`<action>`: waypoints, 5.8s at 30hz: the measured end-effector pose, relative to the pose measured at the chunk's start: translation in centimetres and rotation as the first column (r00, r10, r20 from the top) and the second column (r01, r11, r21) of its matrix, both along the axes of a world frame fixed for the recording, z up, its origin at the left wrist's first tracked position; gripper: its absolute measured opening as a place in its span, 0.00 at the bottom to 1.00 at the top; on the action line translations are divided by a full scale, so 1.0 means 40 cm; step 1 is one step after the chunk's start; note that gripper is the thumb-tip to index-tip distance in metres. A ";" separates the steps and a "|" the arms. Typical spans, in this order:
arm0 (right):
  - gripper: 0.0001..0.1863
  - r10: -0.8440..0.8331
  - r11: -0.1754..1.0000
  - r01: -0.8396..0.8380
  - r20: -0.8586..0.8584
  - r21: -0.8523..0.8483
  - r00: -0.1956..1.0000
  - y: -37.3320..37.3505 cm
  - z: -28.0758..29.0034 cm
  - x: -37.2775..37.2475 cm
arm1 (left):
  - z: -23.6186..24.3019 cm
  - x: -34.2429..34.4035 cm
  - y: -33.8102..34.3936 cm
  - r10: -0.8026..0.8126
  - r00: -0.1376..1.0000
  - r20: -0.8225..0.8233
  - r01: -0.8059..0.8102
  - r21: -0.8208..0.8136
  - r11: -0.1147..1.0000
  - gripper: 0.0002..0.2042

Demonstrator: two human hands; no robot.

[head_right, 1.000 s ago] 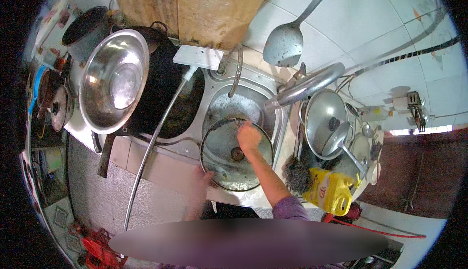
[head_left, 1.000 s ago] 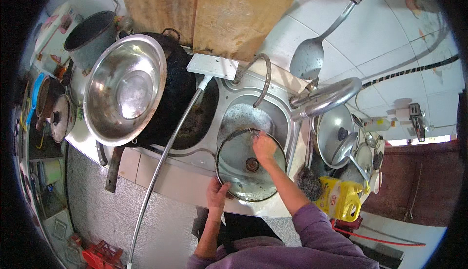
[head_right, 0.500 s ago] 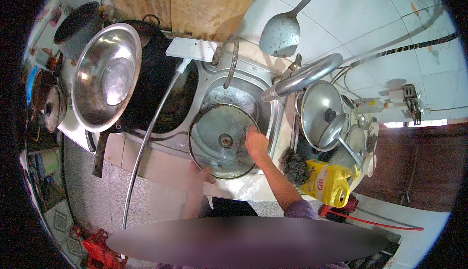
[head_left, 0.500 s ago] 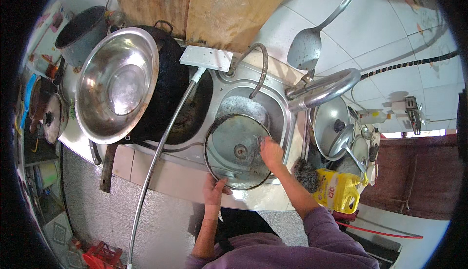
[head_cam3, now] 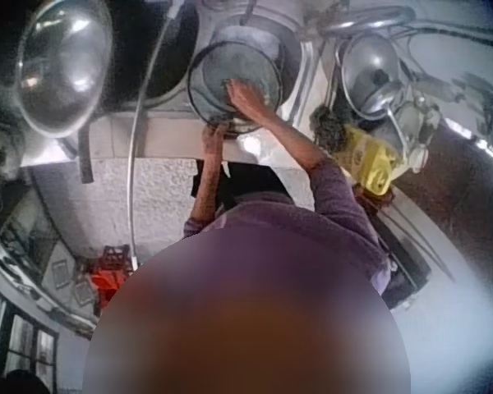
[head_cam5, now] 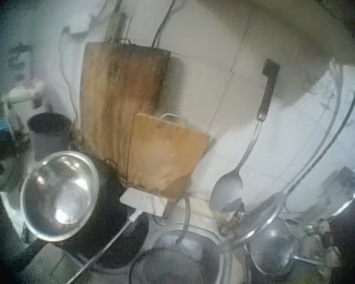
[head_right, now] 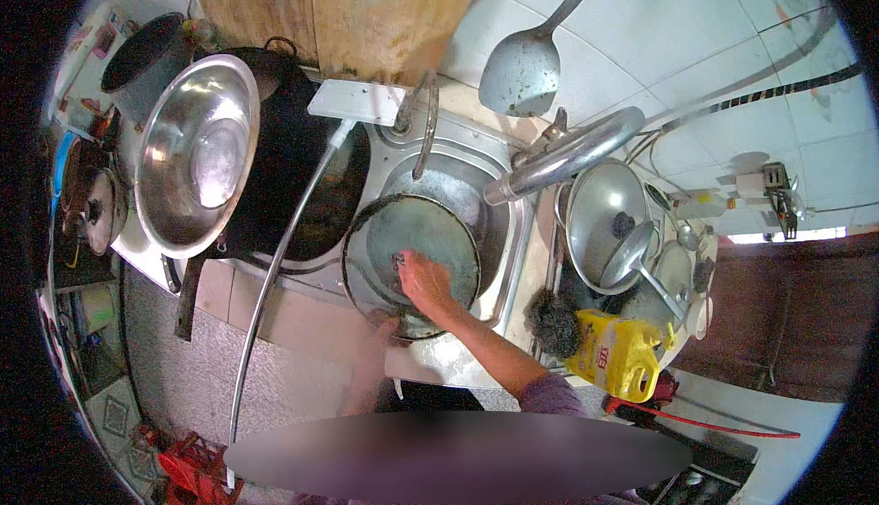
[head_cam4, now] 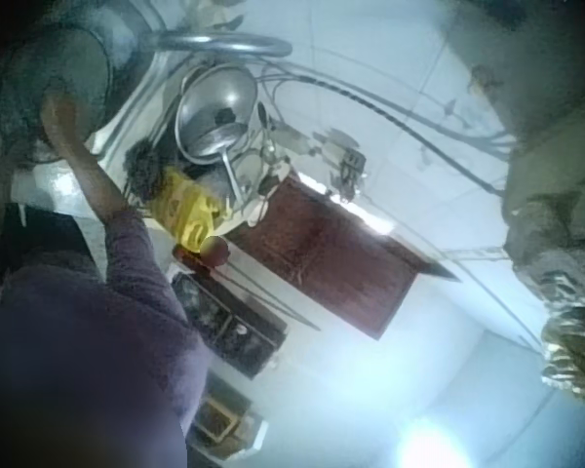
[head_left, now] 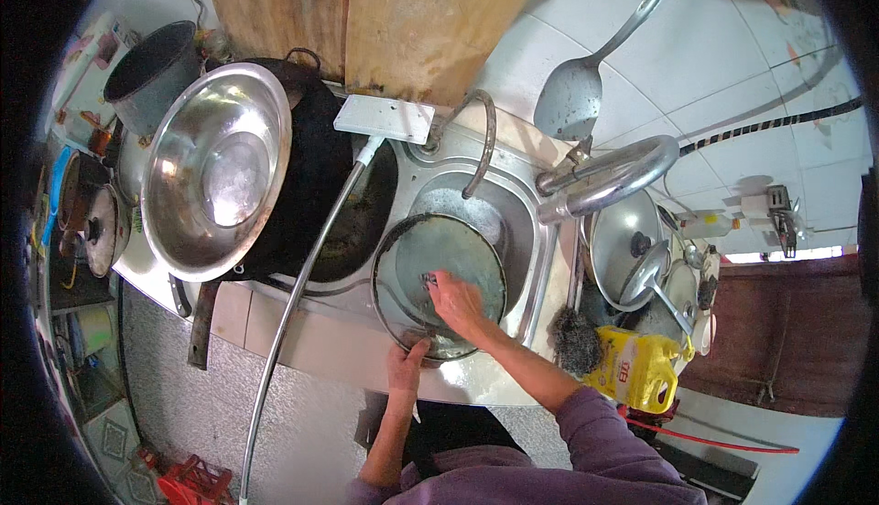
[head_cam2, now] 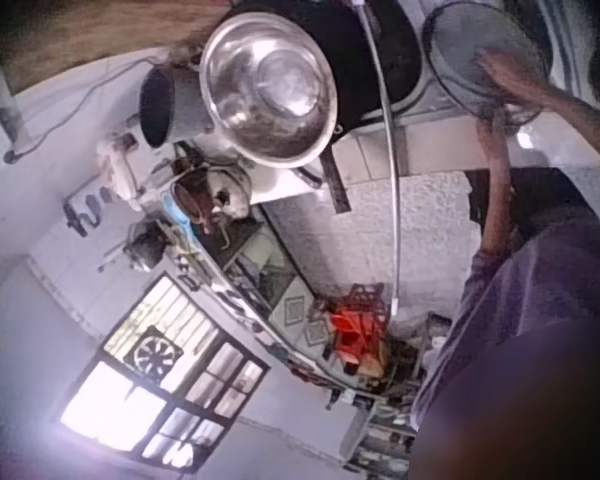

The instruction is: The person scrubs a glass pot lid with a steel wool pad under running water in a kitchen sink, rinses it, and sets it aside. The person then picks up a metal pot and begins scrubbing it with the same pad.

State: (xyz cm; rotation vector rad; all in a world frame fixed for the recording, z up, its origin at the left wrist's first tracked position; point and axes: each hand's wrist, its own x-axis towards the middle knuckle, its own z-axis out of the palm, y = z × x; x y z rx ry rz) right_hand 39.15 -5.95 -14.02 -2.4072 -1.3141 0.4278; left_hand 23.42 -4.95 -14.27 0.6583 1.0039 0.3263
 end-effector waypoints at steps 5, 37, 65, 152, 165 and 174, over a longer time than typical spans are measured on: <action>0.07 0.004 0.999 0.018 0.393 -0.051 0.919 0.055 -0.098 0.187 | 0.018 -0.002 -0.011 0.021 0.999 -0.027 -0.020 0.033 0.999 0.07; 0.04 -0.264 0.912 0.372 0.446 -0.174 0.855 -0.064 -0.100 0.179 | 0.092 0.003 -0.003 0.019 1.000 0.003 -0.020 0.053 0.998 0.07; 0.13 -0.290 0.948 0.284 -0.027 -0.143 0.957 0.215 -0.030 0.035 | 0.000 -0.006 -0.042 0.030 0.999 0.035 -0.028 -0.041 0.999 0.08; 0.08 -0.174 0.984 0.179 0.254 0.004 0.952 0.006 -0.166 0.278 | 0.066 0.005 0.028 -0.100 0.994 -0.043 0.102 0.053 0.993 0.13; 0.14 -0.115 0.993 0.115 -0.048 0.000 0.992 -0.076 -0.244 0.409 | 0.077 0.104 0.120 -0.212 0.943 -0.258 0.297 0.357 0.886 0.10; 0.09 -0.280 0.957 0.281 -0.018 0.075 0.960 -0.131 -0.082 0.247 | -0.063 0.189 0.163 -0.287 0.826 -0.486 0.548 0.571 0.611 0.13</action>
